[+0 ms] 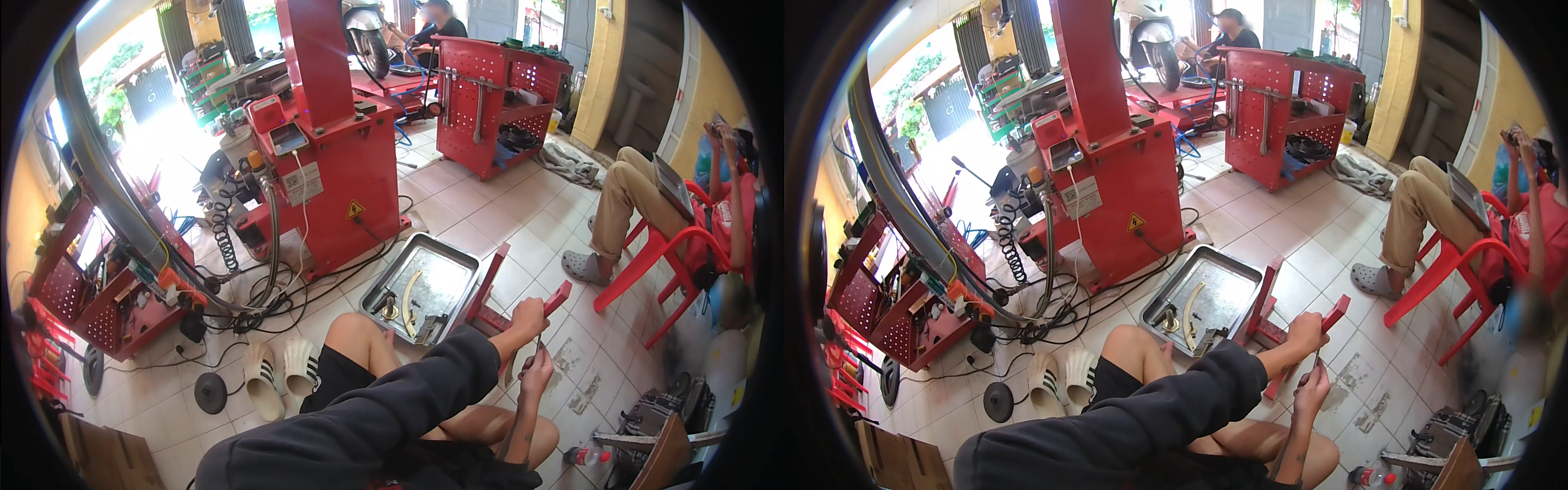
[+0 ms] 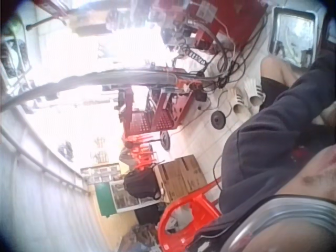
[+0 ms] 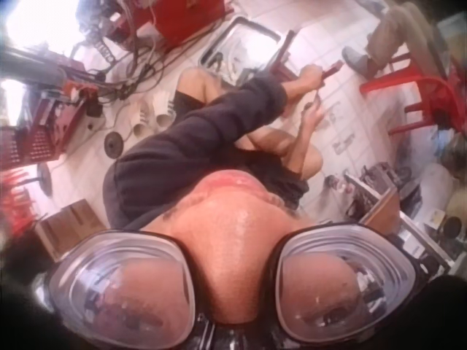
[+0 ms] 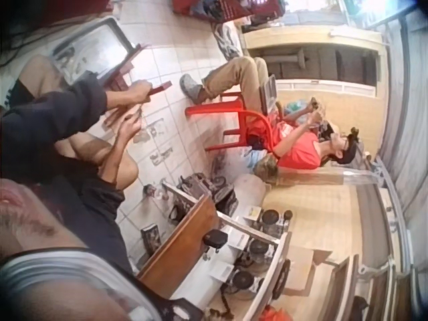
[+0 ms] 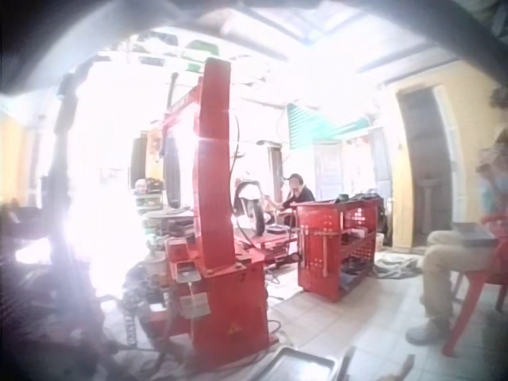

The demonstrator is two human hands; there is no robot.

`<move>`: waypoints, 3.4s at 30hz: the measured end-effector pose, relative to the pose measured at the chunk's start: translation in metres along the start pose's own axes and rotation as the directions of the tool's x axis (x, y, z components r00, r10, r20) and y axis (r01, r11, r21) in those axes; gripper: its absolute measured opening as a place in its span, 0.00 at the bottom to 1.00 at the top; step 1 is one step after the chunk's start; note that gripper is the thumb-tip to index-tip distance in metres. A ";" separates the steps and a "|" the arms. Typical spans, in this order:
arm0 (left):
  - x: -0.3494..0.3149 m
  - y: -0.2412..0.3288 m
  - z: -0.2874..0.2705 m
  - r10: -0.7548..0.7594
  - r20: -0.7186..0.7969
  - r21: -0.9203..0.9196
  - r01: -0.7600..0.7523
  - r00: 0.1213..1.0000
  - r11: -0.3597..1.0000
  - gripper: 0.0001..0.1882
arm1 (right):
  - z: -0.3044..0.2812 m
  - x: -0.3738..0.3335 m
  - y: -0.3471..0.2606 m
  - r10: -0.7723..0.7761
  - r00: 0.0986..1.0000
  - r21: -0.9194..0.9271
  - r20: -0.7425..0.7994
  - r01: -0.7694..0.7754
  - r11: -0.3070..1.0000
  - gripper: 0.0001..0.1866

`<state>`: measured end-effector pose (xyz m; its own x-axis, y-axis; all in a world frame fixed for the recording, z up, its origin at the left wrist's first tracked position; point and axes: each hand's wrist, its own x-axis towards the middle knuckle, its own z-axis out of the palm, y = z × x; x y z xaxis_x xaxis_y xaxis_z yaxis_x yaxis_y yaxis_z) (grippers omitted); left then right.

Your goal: The person sits on the floor in a workshop and uses a wrench to tighten bolts on the legs of a red metal chair frame. They repeatedly adjust the wrench and reposition the chair legs to secure the joints.

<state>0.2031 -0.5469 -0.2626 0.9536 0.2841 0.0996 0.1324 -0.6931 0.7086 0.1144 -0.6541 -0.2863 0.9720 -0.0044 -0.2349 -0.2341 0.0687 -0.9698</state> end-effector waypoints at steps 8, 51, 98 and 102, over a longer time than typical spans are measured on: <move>-0.002 0.007 0.003 0.034 -0.053 -0.030 -0.036 0.998 0.999 0.13 | -0.052 0.137 0.087 0.561 0.719 0.254 0.410 -0.681 0.687 0.15; -0.006 0.004 0.006 0.011 -0.058 -0.011 -0.012 0.998 1.000 0.18 | 0.001 -0.005 0.024 -0.715 0.693 -0.526 0.093 0.644 0.556 0.18; -0.007 -0.012 0.014 0.096 -0.152 0.022 -0.094 0.984 0.995 0.13 | 0.009 0.117 -0.086 -0.611 0.787 -0.440 0.082 0.579 0.687 0.20; -0.007 -0.004 0.017 0.122 -0.129 0.013 -0.121 0.984 0.993 0.13 | 0.000 0.145 -0.077 -0.511 0.853 -0.413 0.102 0.504 0.759 0.21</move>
<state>0.2005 -0.5571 -0.2779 0.9199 0.2801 0.2744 0.0192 -0.7312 0.6819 0.2734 -0.6604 -0.2453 0.9513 0.0634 0.3018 0.3038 -0.3620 -0.8813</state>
